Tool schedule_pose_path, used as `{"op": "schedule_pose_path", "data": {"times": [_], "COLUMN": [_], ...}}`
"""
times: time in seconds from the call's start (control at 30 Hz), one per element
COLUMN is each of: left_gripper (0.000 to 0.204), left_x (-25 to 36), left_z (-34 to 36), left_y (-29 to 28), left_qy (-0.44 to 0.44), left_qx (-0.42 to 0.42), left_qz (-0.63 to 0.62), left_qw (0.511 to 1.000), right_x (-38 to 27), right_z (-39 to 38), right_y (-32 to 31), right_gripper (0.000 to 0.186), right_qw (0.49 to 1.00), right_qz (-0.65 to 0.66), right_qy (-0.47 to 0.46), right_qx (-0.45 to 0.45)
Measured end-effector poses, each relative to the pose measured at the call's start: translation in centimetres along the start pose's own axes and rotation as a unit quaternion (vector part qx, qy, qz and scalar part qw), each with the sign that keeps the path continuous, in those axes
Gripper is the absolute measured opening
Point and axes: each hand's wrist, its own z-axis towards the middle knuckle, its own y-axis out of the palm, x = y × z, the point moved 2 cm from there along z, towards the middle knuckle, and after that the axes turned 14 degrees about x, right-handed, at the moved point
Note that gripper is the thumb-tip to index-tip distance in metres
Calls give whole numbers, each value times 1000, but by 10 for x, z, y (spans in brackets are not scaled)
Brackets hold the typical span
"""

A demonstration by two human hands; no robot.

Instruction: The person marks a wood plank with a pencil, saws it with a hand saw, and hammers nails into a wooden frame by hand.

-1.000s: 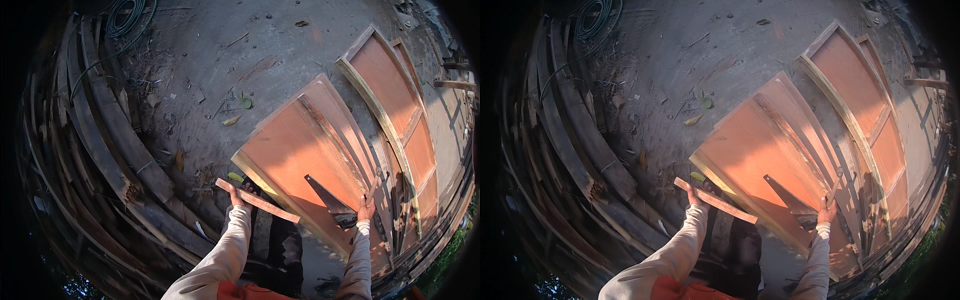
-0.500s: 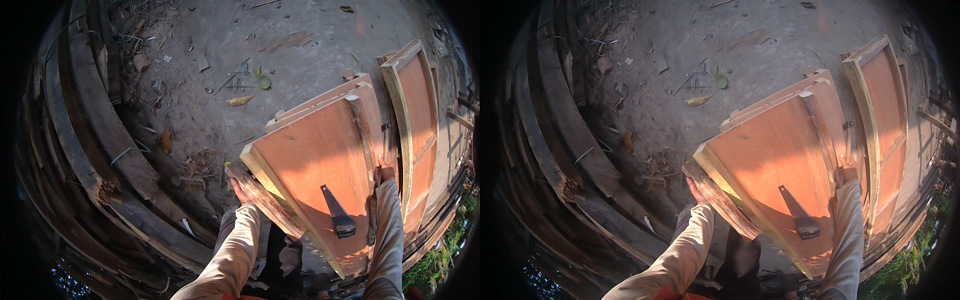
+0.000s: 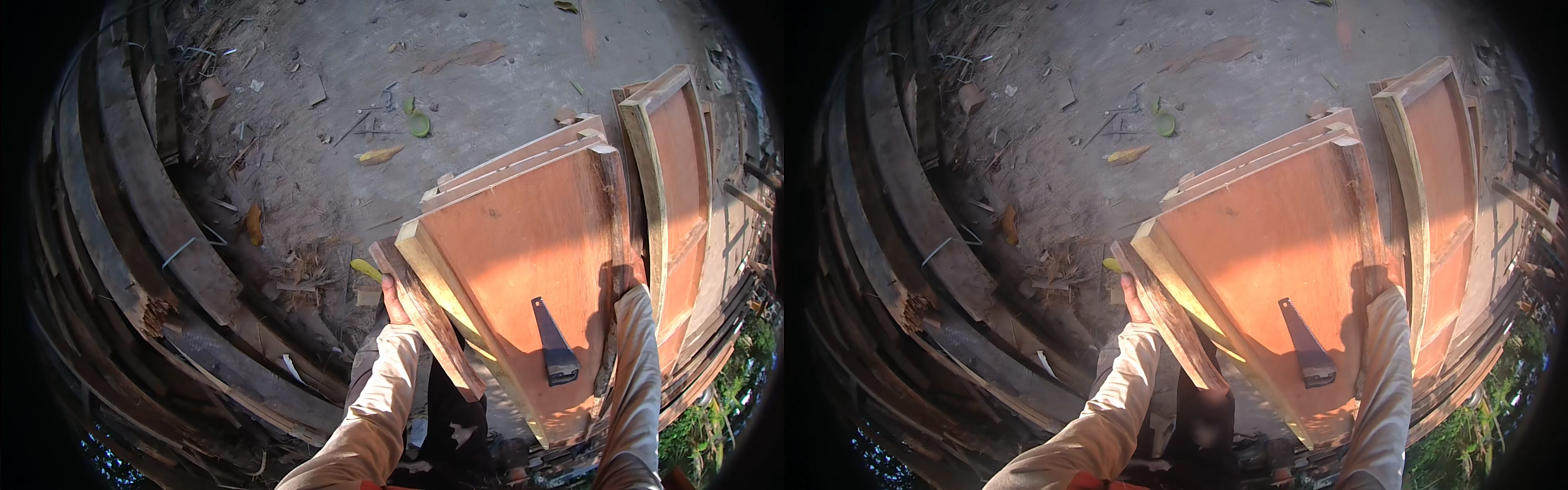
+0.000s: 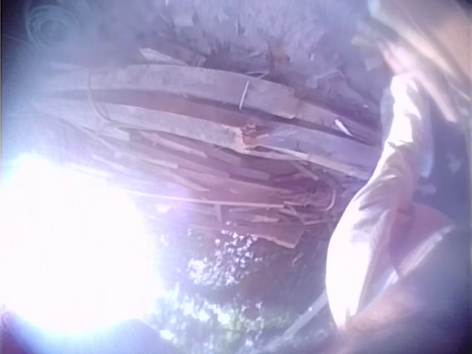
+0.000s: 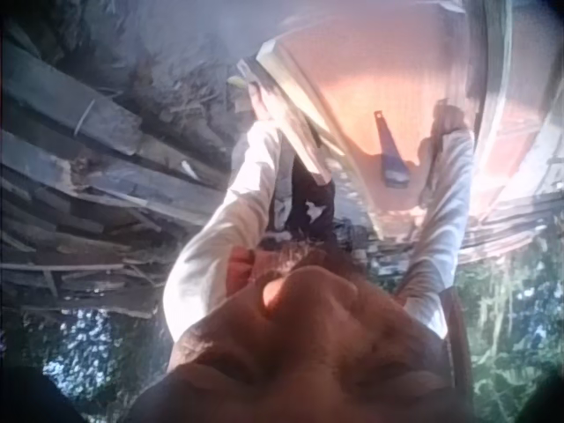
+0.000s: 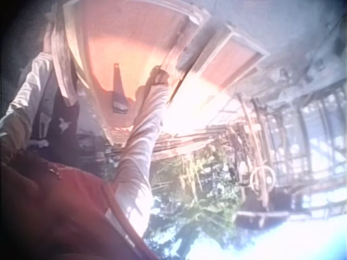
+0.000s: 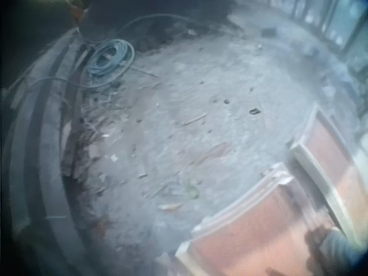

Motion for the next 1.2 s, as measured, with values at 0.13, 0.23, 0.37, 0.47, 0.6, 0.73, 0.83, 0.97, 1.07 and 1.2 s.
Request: {"op": "schedule_pose_path", "data": {"times": [0.13,0.23,0.37,0.47,0.6,0.73,0.83,0.97,1.07,1.2], "left_gripper": [81,79,83,87,90,82,73,62,53,53], "left_x": [-22,-22,-32,-36,-47,-56,-62,-68,-74,-77], "left_z": [-8,-9,-1,15,28,58,94,125,133,112], "left_y": [18,21,23,25,19,-2,-15,1,11,4], "left_qy": [30,46,63,24,46,29,15,-5,-23,31], "left_qx": [-12,3,2,-8,21,57,79,81,73,95], "left_qz": [20,14,44,95,64,63,117,126,120,192], "left_qw": [999,999,997,995,997,996,990,989,990,976], "right_x": [-15,-23,-38,-45,-33,-41,-43,-42,-47,-44], "right_z": [5,7,2,1,17,2,-10,-11,4,1], "right_y": [-9,-14,-20,-25,-42,-34,-31,-15,-21,-34], "right_gripper": [35,33,30,28,29,29,26,23,22,24], "right_qw": [1000,999,997,993,968,938,929,898,885,894], "right_qz": [19,36,51,59,8,-27,-116,-113,-136,-129], "right_qy": [-18,-30,-49,-97,-206,-294,-290,-362,-378,-351], "right_qx": [7,10,20,40,141,183,198,222,236,247]}}
